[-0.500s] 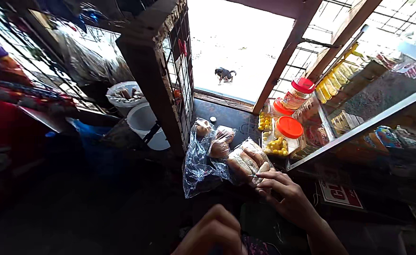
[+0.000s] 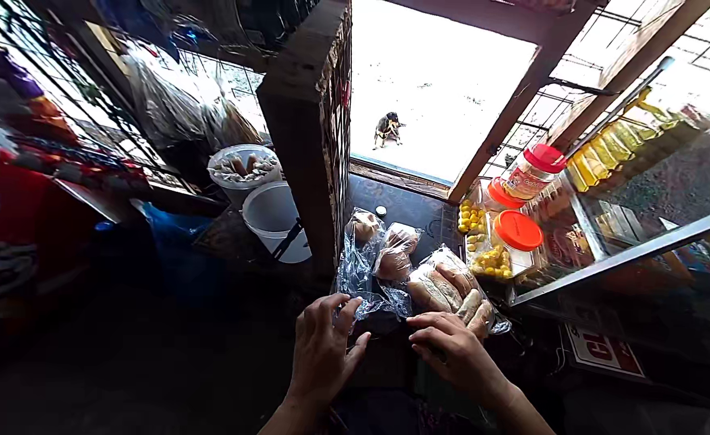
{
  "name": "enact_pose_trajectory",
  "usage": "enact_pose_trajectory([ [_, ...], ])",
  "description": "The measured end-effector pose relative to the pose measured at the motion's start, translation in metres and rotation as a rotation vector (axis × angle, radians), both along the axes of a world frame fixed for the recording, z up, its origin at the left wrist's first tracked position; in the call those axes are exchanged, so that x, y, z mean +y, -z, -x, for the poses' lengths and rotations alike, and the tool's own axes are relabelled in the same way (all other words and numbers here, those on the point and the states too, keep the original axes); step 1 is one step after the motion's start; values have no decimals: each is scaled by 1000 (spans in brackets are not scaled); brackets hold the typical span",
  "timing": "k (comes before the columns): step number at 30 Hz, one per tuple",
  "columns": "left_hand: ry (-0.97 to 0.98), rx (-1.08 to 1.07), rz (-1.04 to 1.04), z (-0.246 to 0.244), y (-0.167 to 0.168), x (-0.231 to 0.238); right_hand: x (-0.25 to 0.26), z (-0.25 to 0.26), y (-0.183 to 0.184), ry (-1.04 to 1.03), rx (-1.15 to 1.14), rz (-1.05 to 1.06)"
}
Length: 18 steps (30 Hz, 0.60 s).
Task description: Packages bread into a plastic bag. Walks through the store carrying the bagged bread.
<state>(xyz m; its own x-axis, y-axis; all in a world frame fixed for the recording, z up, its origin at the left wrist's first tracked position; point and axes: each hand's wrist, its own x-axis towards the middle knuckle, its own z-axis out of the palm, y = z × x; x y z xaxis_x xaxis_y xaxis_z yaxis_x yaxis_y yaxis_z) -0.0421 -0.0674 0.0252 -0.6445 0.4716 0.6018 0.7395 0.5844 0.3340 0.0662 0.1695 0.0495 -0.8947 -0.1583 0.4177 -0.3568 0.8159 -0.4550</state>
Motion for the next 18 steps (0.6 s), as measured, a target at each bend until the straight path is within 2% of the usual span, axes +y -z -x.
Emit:
enact_pose_trajectory([
  [4, -61, 68, 33, 14, 14, -2, -23, 3, 12, -93, 9, 108],
  [11, 81, 24, -71, 26, 9, -12, -59, 19, 27, -134, 50, 146],
  [13, 110, 56, 0, 31, 7, -18, -62, 22, 23, -34, 204, 190],
  [15, 139, 60, 94, 38, 9, -27, -57, 27, 13, 160, 326, 148],
  [18, 179, 25, 167, 44, 15, -38, -48, 43, 4, 431, 242, -176],
])
